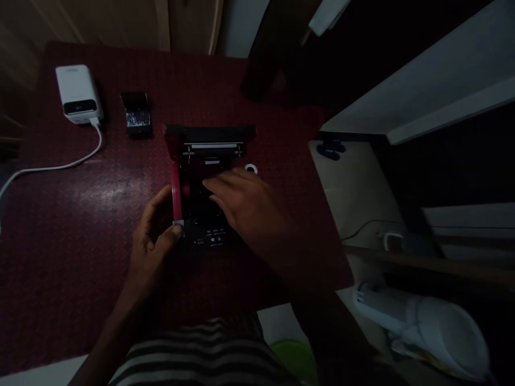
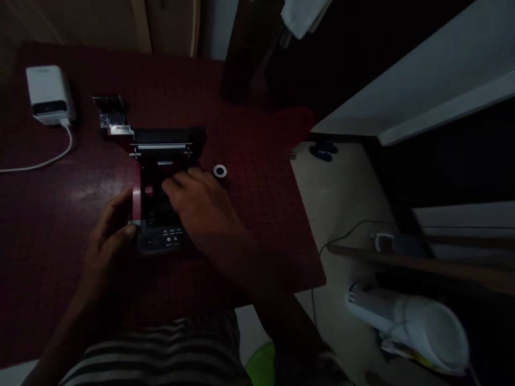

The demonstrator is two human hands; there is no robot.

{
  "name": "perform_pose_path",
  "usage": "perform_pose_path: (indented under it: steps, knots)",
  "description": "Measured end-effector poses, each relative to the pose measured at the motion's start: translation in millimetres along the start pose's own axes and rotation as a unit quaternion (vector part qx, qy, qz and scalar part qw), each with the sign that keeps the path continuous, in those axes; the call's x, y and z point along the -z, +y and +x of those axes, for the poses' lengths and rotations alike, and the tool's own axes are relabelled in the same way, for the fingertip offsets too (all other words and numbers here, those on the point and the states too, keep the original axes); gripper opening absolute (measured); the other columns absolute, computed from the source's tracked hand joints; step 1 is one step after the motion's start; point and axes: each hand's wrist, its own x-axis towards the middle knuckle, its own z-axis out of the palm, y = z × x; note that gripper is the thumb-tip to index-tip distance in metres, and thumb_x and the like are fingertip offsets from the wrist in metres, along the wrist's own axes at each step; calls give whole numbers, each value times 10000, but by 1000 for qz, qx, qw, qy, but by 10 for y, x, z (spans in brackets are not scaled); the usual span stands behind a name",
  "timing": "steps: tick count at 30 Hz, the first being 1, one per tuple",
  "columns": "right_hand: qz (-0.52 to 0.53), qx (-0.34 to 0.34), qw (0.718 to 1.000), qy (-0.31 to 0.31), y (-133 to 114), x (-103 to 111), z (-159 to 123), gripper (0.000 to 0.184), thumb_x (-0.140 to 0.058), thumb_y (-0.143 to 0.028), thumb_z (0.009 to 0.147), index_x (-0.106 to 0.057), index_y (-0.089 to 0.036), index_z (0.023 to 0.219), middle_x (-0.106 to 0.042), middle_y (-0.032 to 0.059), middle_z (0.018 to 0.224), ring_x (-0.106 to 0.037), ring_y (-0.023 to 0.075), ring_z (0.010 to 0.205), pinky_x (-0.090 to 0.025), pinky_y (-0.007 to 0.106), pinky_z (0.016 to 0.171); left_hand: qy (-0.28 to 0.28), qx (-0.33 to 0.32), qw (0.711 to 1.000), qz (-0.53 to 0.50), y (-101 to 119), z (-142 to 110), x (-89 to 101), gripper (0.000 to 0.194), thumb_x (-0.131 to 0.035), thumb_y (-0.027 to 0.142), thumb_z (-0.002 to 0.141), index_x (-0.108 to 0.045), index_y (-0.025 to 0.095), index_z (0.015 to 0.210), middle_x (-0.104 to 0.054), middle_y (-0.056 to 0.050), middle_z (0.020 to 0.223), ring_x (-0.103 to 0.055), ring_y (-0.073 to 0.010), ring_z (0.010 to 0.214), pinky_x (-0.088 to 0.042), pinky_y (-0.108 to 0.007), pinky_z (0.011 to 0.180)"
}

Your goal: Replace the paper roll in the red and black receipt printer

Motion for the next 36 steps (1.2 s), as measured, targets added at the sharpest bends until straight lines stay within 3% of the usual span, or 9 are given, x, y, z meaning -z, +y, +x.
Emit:
perform_pose_path:
  steps: [4,9,12,15,20,23,26,31,36]
  knots:
    - [-57,-9,991,-122,-21,-90,340,247,-663,-34,1090,-835,-187,1180,-875,100,1086,-822,260,923,-594,364,777,-10,-1,1000,-10,24,-11,-4,564,-823,428,1041,-709,370,1590,-740,-34,1617,-714,-321,1488,-610,-449,1203]
    - [-61,13,988,-141,-26,-41,357,285,-750,19,999,-824,-186,1183,-874,96,1124,-831,260,959,-594,357,802,-13,5,1000,-8,26,-23,4,587,-813,437,1053,-681,363,1621,-728,-47,1634,-711,-326,1494,-609,-464,1211]
    - [-49,37,995,-72,-92,117,196,223,-745,-38,1018,-817,-170,1183,-871,100,1118,-816,275,1038,-626,387,894,-6,9,1000,-4,36,-23,8,567,-819,427,1048,-696,373,1599,-719,-37,1648,-694,-330,1517,-600,-465,1230]
    - [-19,20,998,61,-121,330,-103,235,-719,-63,1039,-816,-199,1203,-873,75,1141,-810,272,1077,-648,420,971,-1,20,1000,-6,49,-19,2,562,-836,426,1029,-712,375,1575,-739,-30,1618,-715,-322,1485,-627,-440,1184]
    - [200,-98,948,229,182,482,-777,327,-887,-192,948,-850,-341,1237,-889,-13,1154,-831,245,1019,-675,422,949,23,17,999,16,28,-19,-8,586,-822,415,1007,-725,342,1581,-733,-34,1627,-709,-326,1479,-651,-399,1110]
    - [317,-203,886,270,433,265,-1088,326,-894,-196,905,-867,-331,1201,-902,0,1165,-851,246,1089,-694,422,975,30,10,999,26,-24,-15,1,581,-812,429,1008,-731,359,1579,-721,-22,1640,-675,-340,1520,-633,-412,1151]
    - [374,-300,842,249,583,-84,-1197,331,-876,-221,880,-849,-296,1201,-905,29,1211,-863,257,1140,-699,441,1015,32,2,999,27,-71,-3,11,563,-803,417,1006,-740,408,1565,-717,6,1639,-654,-345,1544,-605,-446,1216]
    - [377,-270,869,173,642,-540,-1056,325,-805,-266,893,-829,-268,1217,-897,58,1215,-856,259,1120,-682,432,1025,34,-25,998,46,-93,12,23,539,-797,436,1005,-759,416,1543,-699,7,1658,-630,-357,1574,-584,-485,1264]
    - [362,-227,890,159,680,-739,-978,335,-765,-244,869,-853,-269,1192,-908,51,1199,-853,256,1118,-673,425,1017,45,-16,997,58,-125,20,48,571,-803,445,983,-750,394,1550,-687,-9,1671,-581,-366,1620,-510,-511,1335]
